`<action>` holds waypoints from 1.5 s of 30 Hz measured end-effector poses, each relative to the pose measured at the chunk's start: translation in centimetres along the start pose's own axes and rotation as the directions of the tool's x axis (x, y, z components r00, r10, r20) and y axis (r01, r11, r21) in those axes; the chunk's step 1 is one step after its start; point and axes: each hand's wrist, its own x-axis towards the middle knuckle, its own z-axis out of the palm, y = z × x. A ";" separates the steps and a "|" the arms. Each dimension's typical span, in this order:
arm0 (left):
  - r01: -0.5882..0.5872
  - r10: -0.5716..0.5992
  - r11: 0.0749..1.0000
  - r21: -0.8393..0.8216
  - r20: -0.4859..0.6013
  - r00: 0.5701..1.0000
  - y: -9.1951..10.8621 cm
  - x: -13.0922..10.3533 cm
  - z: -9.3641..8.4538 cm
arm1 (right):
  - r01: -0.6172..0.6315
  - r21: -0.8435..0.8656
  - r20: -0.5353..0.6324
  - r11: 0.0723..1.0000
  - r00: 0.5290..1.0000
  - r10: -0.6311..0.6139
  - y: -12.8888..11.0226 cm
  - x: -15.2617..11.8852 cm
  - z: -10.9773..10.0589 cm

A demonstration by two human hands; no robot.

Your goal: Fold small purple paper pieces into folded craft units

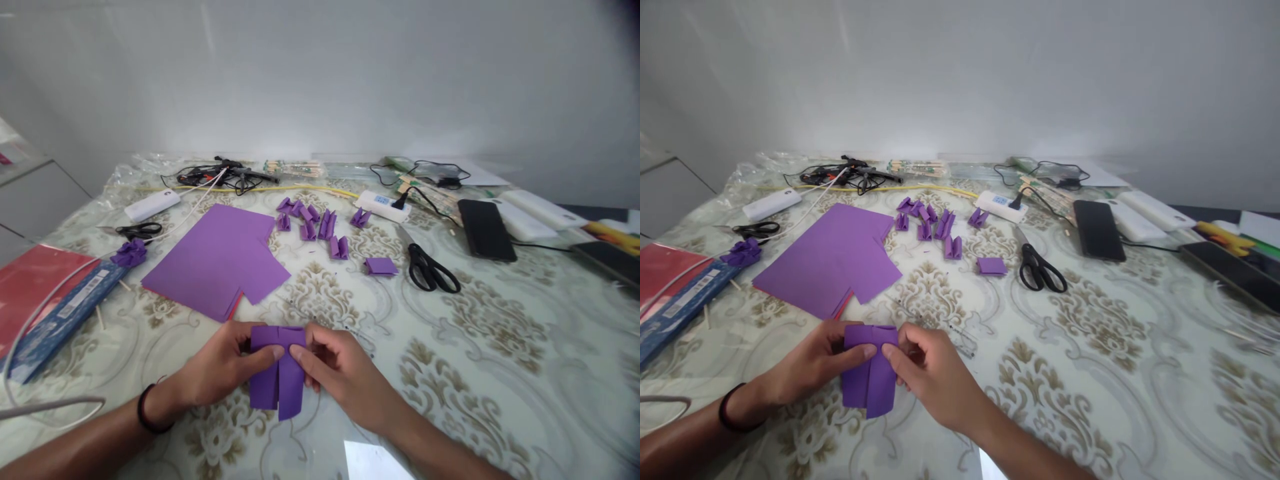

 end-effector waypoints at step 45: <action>0.038 -0.042 0.999 0.036 0.104 0.994 -0.1 -0.3 -0.2 | 0.038 0.018 0.013 0.999 0.999 -0.038 0.3 0.2 -0.3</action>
